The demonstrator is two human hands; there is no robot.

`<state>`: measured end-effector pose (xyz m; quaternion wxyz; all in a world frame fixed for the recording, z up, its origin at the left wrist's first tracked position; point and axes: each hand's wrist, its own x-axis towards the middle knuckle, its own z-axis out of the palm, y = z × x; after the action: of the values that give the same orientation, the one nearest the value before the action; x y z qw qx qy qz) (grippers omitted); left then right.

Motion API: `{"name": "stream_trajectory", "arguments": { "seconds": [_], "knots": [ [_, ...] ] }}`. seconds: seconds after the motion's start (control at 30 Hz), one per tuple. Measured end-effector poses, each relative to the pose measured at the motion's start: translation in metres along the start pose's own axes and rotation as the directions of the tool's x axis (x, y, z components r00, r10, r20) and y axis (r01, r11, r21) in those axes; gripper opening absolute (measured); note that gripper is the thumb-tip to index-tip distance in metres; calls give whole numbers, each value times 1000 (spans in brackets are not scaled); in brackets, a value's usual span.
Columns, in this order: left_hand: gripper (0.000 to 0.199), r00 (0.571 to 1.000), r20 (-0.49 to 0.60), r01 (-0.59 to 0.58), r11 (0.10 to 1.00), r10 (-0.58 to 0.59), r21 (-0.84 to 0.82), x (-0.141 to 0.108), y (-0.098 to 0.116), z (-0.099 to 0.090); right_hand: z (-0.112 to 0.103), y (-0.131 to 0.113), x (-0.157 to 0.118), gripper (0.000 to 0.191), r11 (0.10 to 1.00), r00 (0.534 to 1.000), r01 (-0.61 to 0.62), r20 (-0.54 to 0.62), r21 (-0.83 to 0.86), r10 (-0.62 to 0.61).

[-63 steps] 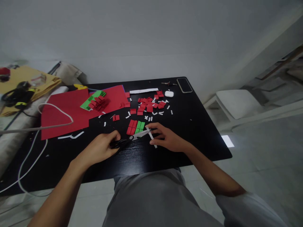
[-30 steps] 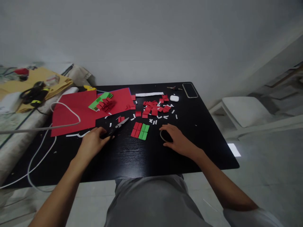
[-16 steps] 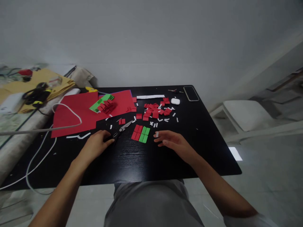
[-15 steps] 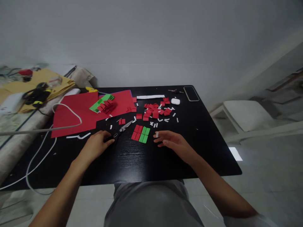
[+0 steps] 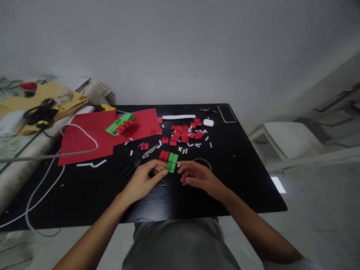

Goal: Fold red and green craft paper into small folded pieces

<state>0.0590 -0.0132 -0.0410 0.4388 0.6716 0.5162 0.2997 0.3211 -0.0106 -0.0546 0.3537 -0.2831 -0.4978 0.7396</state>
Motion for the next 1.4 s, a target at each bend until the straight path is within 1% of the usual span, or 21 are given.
{"name": "stream_trajectory", "arguments": {
  "seconds": [0.07, 0.13, 0.2, 0.27, 0.43, 0.63, 0.73, 0.93, 1.17, 1.3, 1.4],
  "knots": [
    [34, 1000, 12, 21, 984, -19, -176, 5, 3, 12, 2, 2, 1, 56, 1000, 999, 9, 36, 19, -10],
    [35, 998, 36, 61, 944, -52, -324, 10, 6, 19, 3, 2, 2, 60, 999, 998, 7, 60, 44, -10],
    [36, 995, 47, 98, 904, -87, -416, 14, 8, 24, 3, 1, 3, 62, 998, 997, 0, 79, 66, -5],
    [36, 993, 37, 114, 877, -110, -466, 16, 8, 26, 3, 0, 4, 64, 997, 995, 0, 96, 73, -7],
    [37, 991, 17, 121, 862, -130, -493, 19, 5, 27, 1, 1, 8, 65, 998, 992, 3, 123, 62, -10],
    [40, 988, 18, 138, 830, -152, -540, 22, 6, 26, 2, 0, 13, 69, 998, 988, -39, 150, 57, 30],
    [38, 986, 14, 145, 821, -165, -551, 21, 7, 26, 3, 0, 15, 70, 997, 988, -47, 147, 61, 38],
    [35, 986, 3, 140, 831, -164, -538, 20, 8, 24, 1, 2, 15, 72, 997, 988, -47, 152, 59, 38],
    [37, 987, 16, 138, 794, -160, -592, 21, 13, 25, 3, -1, 15, 73, 997, 987, -62, 150, 50, 54],
    [38, 980, 16, 167, 771, -200, -614, 21, 13, 28, 2, 3, 15, 73, 998, 989, -51, 138, 49, 44],
    [38, 977, 14, 179, 778, -213, -603, 22, 15, 28, 2, 5, 14, 74, 1000, 990, -29, 138, 0, 29]
  ]
}}
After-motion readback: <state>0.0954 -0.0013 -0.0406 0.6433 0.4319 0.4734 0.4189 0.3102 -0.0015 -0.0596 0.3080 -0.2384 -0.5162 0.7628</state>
